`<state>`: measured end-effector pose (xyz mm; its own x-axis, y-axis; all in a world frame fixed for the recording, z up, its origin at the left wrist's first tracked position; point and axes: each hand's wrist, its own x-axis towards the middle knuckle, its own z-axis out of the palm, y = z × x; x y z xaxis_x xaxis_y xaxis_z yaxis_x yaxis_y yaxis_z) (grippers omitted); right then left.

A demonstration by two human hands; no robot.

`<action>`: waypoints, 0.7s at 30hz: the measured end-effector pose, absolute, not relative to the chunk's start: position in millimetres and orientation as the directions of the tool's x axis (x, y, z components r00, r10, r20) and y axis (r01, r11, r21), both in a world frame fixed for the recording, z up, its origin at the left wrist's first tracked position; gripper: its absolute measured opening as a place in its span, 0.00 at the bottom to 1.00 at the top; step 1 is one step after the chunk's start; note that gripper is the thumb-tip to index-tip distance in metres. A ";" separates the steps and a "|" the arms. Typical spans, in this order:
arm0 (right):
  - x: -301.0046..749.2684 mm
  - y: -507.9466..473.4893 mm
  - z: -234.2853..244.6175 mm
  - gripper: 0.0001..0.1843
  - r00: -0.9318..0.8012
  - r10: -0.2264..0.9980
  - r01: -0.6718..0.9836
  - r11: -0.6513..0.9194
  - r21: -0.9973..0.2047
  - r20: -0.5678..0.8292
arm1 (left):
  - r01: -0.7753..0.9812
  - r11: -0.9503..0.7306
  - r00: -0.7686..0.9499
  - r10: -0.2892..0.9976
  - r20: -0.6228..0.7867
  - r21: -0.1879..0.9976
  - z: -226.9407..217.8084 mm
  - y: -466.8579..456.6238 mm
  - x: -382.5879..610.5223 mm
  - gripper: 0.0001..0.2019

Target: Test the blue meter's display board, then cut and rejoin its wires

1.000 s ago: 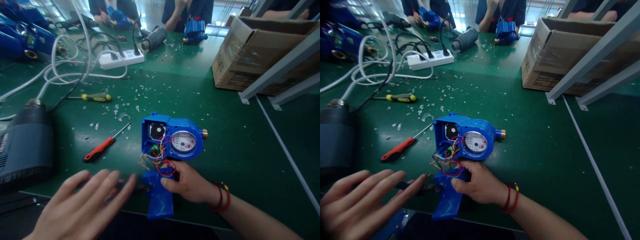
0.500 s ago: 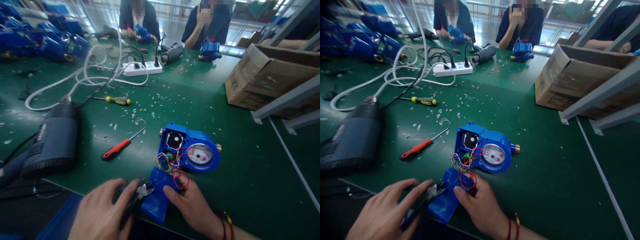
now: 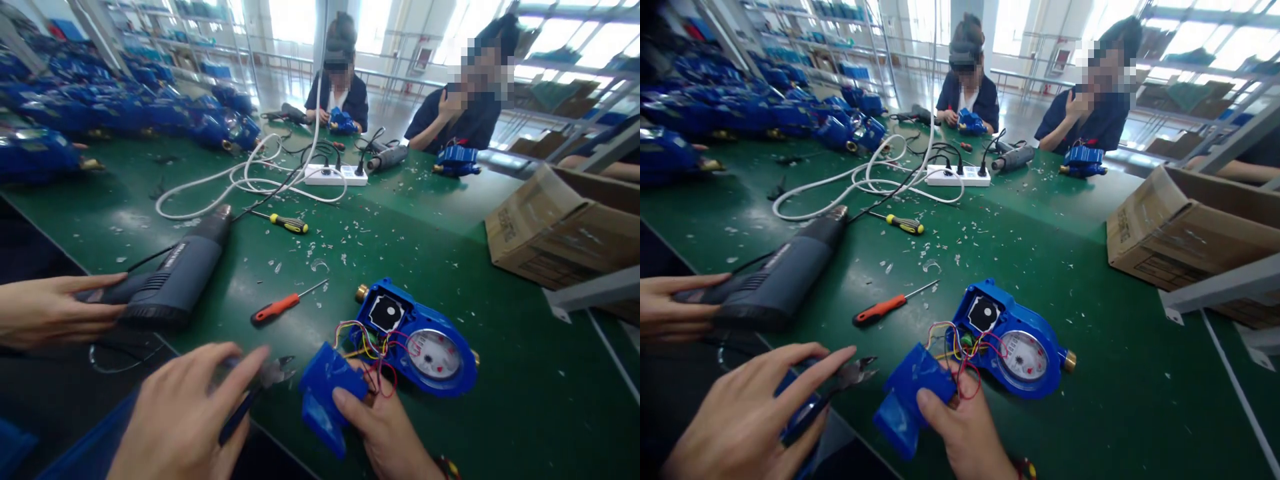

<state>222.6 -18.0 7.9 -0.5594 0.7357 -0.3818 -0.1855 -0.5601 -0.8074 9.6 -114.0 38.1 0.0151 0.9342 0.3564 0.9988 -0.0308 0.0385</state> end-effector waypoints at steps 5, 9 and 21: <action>241.4 -21.7 12.9 0.22 -0.567 0.673 -0.035 -0.596 -0.802 -0.475 | 0.978 -0.180 0.133 0.925 0.356 0.102 50.3 -100.3 26.5 0.18; 243.3 -23.8 20.3 0.24 -0.539 0.672 0.017 -0.594 -0.805 -0.508 | 0.960 -0.280 0.256 0.911 0.324 0.027 50.7 -90.5 35.0 0.19; 237.4 -25.2 14.6 0.27 -0.509 0.692 0.031 -0.580 -0.814 -0.513 | 0.953 -0.285 0.301 0.931 0.204 -0.106 30.3 -83.8 39.4 0.26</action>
<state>237.4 -25.2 14.6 -0.5087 0.6917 -0.5127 0.0314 -0.5802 -0.8139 39.4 -83.8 30.3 0.3014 0.9314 0.2041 0.9526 -0.2850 -0.1061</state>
